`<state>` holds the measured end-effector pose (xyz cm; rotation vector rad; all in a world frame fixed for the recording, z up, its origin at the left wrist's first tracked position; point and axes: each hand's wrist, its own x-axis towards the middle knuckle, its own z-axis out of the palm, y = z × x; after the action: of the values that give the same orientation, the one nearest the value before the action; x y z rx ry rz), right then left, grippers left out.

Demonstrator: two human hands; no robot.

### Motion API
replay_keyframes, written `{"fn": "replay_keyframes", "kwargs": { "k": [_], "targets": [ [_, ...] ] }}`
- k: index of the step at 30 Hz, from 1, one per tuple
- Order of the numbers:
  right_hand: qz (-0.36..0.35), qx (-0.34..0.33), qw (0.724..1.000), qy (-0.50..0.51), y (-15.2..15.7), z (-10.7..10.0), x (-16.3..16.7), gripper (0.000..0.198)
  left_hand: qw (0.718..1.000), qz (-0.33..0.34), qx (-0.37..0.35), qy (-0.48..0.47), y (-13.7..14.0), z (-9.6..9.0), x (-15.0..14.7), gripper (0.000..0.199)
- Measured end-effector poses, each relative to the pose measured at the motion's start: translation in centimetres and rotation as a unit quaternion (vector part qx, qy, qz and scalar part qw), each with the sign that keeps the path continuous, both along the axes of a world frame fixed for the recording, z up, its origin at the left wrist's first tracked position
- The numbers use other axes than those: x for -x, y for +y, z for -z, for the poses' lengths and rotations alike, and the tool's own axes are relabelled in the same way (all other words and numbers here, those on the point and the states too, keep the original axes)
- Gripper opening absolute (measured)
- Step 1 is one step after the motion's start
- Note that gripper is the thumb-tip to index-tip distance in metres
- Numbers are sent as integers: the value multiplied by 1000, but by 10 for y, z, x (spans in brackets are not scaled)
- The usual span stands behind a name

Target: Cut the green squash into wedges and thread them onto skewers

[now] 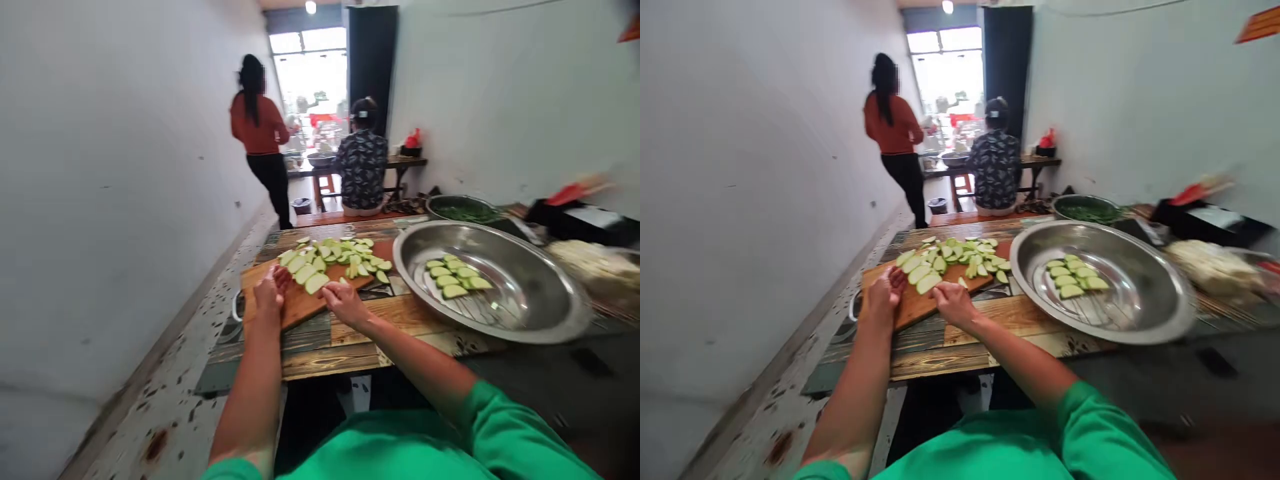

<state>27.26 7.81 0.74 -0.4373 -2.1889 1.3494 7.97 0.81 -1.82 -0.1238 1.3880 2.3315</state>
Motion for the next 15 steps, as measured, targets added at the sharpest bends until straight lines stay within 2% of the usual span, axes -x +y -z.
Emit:
{"fn": "replay_keyframes", "kwargs": {
  "k": [2,4,7,10,12,14,15],
  "targets": [
    [-12,-24,1000,13,7,-34,-29,25,1000,16,0,3,1,1,3,13],
    [14,-52,998,21,19,-67,-70,25,1000,16,5,9,2,1,2,11],
    [82,-88,992,-30,53,-97,-138,27,1000,7,12,12,1,-1,-2,11],
    [182,-103,966,-155,102,-96,-191,26,1000,5,10,11,2,-2,-2,13],
    [241,-105,928,-264,131,-84,-213,26,1000,7,12,11,2,-3,-2,15],
    [257,-143,884,-364,150,-69,-226,28,1000,13,17,15,2,-3,-2,16],
    [257,-155,874,-382,155,-62,-230,28,999,16,21,17,2,-4,-2,17]
  ]
}}
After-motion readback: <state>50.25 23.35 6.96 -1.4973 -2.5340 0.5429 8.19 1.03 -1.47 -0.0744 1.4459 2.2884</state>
